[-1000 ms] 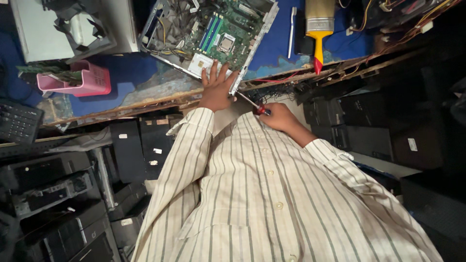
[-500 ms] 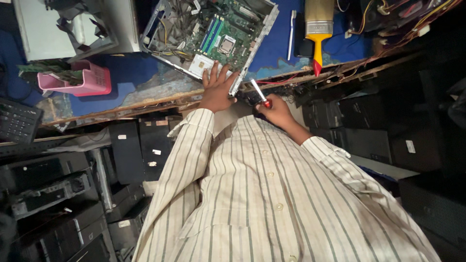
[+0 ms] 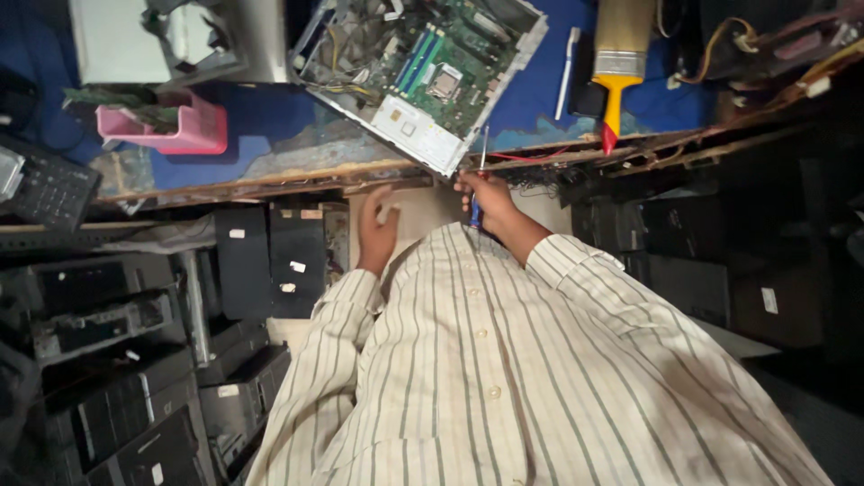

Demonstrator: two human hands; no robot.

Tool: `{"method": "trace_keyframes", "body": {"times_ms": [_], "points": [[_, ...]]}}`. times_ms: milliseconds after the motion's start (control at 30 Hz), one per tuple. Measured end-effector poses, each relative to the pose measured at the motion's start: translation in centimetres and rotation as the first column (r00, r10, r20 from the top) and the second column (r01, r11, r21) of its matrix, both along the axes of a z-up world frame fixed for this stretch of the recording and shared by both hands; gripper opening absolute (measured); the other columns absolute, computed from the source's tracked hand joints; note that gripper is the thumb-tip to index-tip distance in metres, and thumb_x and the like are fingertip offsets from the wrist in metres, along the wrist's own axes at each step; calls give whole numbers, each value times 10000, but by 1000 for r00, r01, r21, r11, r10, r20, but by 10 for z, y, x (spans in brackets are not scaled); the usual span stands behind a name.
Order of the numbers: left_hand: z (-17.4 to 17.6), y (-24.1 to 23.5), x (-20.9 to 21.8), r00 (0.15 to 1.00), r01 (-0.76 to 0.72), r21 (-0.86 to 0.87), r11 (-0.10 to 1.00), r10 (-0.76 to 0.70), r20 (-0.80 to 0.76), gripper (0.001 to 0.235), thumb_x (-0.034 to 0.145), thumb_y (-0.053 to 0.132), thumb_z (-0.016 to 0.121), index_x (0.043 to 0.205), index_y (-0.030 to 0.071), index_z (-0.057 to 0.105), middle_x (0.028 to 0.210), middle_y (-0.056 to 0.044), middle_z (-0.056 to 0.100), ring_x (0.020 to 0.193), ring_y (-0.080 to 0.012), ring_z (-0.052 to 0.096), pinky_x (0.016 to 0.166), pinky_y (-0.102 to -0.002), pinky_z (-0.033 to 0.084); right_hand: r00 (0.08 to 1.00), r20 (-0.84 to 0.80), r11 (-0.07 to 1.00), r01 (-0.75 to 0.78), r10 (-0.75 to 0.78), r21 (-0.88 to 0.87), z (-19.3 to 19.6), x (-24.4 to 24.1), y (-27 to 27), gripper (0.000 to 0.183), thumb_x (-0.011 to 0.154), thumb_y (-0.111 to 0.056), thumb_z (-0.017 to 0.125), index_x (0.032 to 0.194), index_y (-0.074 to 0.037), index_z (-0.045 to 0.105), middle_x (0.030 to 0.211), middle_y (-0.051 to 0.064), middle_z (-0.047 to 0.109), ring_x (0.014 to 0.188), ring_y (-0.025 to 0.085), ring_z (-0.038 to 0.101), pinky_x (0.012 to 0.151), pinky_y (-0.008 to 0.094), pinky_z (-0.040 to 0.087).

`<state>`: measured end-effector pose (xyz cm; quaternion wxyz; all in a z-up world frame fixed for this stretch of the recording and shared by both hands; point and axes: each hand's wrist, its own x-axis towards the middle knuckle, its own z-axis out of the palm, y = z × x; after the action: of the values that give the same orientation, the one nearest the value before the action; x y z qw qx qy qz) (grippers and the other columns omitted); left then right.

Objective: The person removes a CPU cooler from a desktop computer case, cleans the heatsink and fan with a toothbrush and a paintbrush, and then places the cooler aside. The person then uses a screwdriver to loosen screws on the computer case.

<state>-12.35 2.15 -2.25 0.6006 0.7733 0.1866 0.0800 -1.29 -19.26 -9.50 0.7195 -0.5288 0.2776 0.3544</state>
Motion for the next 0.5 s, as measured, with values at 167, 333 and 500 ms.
{"method": "trace_keyframes", "body": {"times_ms": [167, 333, 500], "points": [[17, 28, -52, 968, -240, -11, 971, 239, -71, 262, 969, 66, 671, 1227, 33, 640, 1181, -97, 691, 1112, -196, 661, 987, -323, 521, 996, -67, 994, 65, -59, 84, -16, 3, 9, 111, 959, -185, 678, 964, -76, 691, 793, 40, 699, 569, 122, 573, 509, 309, 494], [47, 38, -108, 956, -282, -157, 947, 262, -132, 106, 1038, 89, 647, 1114, 14, 641, 993, -83, 671, 884, -186, 615, 804, -316, 507, 993, -66, 991, 107, -103, 74, -17, 2, 11, 52, 939, -129, 682, 949, -79, 676, 764, 37, 676, 571, 124, 580, 506, 308, 498], [57, 43, -141, 872, -224, 314, 923, 334, -359, 201, 933, 163, 668, 1063, 13, 701, 988, -143, 731, 924, -243, 698, 821, -348, 541, 988, 127, 996, 83, -84, 10, -9, 2, 15, 108, 869, 18, 720, 950, -43, 683, 789, 44, 670, 620, 139, 614, 540, 317, 521]]}}
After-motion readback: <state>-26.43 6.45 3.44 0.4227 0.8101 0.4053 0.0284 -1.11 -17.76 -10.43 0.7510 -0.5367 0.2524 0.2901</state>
